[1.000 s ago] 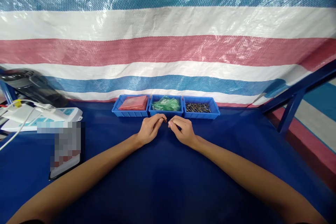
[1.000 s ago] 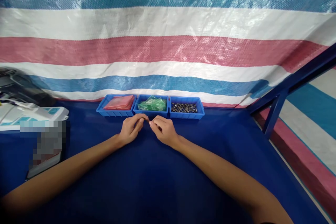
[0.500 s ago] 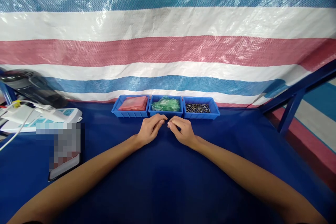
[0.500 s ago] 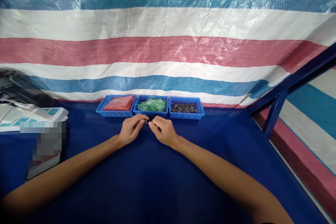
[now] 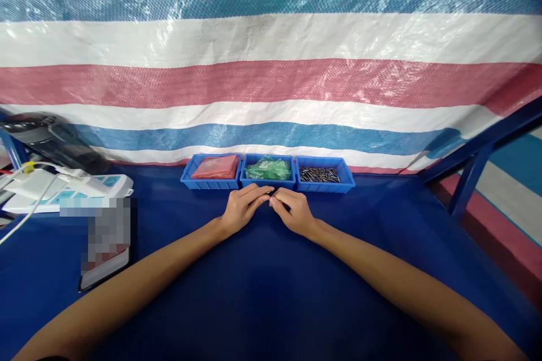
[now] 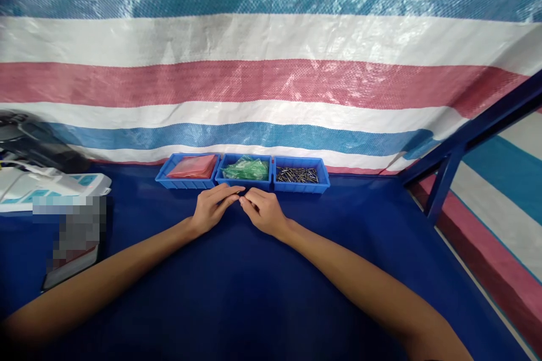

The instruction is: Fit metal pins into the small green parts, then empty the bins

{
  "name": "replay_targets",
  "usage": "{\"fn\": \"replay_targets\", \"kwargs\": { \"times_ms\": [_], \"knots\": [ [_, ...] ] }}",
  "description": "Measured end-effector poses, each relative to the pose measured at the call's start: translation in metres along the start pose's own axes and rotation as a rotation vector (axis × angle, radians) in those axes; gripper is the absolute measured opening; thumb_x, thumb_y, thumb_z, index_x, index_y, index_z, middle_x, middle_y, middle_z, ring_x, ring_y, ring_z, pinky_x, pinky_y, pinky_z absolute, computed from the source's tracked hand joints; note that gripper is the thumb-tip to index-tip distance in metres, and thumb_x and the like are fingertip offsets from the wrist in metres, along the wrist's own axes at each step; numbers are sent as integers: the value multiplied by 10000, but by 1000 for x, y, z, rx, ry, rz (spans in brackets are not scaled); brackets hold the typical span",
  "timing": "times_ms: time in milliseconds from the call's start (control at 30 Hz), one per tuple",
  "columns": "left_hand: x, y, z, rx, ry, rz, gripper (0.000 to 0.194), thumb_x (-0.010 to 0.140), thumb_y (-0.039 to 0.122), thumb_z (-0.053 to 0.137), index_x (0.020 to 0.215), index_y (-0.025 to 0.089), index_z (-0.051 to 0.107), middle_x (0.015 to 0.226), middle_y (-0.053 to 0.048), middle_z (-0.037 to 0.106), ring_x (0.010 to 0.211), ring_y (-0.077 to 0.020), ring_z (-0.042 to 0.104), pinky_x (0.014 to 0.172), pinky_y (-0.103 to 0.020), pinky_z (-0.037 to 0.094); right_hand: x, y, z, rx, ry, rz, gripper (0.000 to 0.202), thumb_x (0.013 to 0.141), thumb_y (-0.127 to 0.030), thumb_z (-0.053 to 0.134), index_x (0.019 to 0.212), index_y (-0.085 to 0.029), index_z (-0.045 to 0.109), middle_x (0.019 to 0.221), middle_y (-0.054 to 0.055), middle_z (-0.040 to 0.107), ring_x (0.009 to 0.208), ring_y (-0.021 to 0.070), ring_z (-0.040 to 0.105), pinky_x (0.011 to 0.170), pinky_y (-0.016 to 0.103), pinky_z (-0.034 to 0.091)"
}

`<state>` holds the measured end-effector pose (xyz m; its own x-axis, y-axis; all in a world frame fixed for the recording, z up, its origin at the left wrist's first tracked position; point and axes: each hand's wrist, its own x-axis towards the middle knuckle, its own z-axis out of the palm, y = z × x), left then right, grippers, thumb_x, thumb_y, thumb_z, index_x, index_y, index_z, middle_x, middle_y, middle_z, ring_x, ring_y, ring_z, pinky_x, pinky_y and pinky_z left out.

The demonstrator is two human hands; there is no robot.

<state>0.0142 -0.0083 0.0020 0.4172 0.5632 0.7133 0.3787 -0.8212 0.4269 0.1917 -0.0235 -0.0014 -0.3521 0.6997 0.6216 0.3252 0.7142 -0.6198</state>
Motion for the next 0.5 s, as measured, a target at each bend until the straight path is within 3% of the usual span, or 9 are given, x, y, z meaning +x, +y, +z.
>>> {"fn": "replay_targets", "kwargs": {
  "times_ms": [233, 500],
  "knots": [
    [-1, -3, 0, -34, 34, 21, 199, 892, 199, 563, 1045, 125, 666, 768, -53, 647, 649, -100, 573, 601, -197, 461, 0, 0, 0, -10, -13, 4, 270, 929, -223, 428, 683, -177, 530, 631, 10, 519, 569, 113, 473, 574, 258, 395],
    [-3, -5, 1, -27, 43, 8, 167, 882, 218, 579, 1001, 133, 659, 704, -20, 629, 583, -85, 542, 565, -189, 437, 0, -1, 0, -3, -10, -1, 274, 934, -218, 418, 693, -179, 539, 641, 11, 522, 593, 119, 494, 594, 259, 401]
  ]
}}
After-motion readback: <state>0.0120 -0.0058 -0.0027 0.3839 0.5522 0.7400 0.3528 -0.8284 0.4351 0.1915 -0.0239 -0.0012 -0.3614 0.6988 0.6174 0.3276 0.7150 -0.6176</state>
